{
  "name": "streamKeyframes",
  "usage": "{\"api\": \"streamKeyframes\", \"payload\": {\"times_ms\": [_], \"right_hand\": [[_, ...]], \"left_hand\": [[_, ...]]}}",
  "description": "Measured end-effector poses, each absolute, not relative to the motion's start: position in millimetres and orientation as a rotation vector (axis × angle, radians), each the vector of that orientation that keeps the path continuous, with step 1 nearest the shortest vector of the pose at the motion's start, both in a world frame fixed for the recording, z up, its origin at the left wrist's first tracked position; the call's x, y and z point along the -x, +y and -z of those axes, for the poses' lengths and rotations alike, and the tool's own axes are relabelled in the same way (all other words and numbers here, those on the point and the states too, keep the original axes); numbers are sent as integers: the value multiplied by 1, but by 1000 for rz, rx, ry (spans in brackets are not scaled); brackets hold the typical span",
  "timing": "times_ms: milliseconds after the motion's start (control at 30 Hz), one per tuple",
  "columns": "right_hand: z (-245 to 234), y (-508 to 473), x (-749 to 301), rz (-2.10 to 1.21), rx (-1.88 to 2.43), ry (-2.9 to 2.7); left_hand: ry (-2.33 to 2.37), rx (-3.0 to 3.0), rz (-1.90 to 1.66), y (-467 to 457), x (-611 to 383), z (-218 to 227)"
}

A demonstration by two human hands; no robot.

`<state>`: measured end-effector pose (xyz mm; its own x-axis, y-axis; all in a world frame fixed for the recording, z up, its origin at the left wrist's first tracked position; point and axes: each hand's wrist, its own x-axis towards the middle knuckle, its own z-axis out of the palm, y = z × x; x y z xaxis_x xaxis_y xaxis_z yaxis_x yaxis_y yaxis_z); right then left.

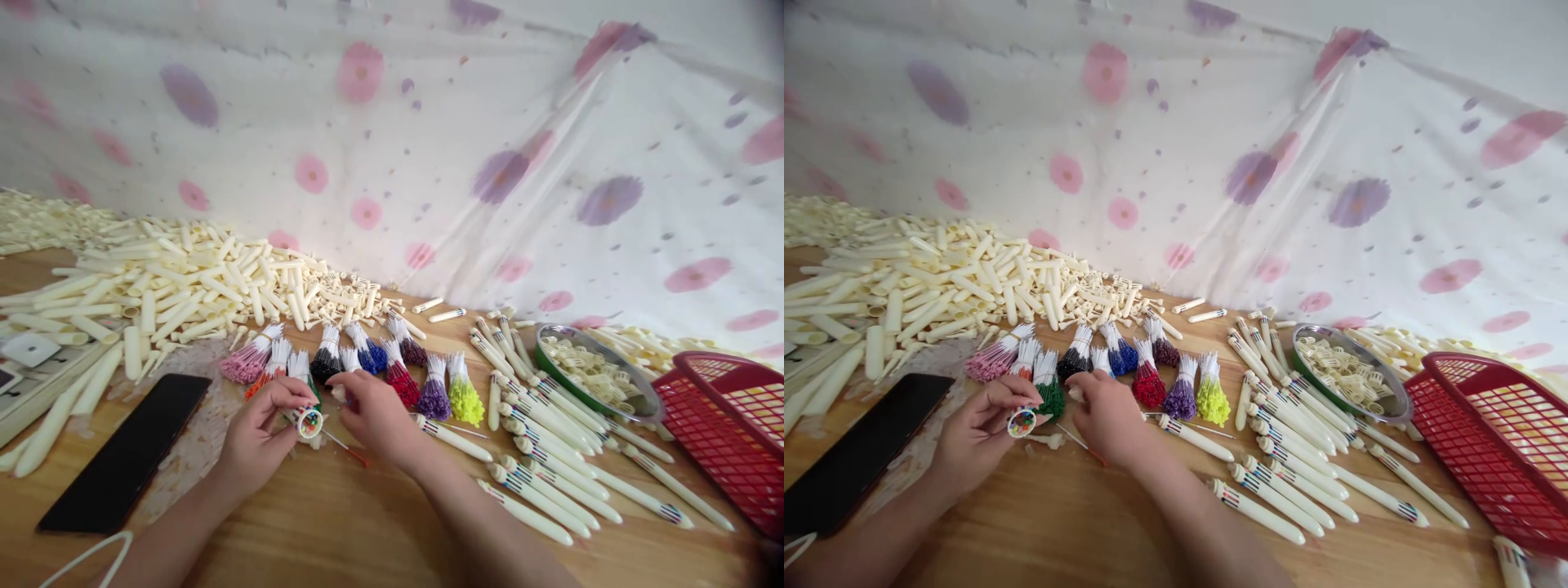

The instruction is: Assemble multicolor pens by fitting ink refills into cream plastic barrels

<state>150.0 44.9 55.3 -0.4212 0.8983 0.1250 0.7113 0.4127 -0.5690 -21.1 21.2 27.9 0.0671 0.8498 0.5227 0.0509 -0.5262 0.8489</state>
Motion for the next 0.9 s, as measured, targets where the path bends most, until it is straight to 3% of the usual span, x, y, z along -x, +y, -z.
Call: {"api": "streamKeyframes", "payload": {"times_ms": [100, 167, 500, 900], "right_hand": [[-71, 32, -174, -1081, 1086, -1762], [-80, 19, -182, -1152, 929, -1549], [-82, -12, -176, -282, 679, -1989], [-81, -5, -177, -253, 726, -2065]], "left_hand": [[912, -1714, -1501, 19, 19, -28], [952, -1736, -1471, 17, 17, -27], [951, -1711, -1411, 14, 9, -22], [947, -1714, -1370, 14, 10, -20]]}}
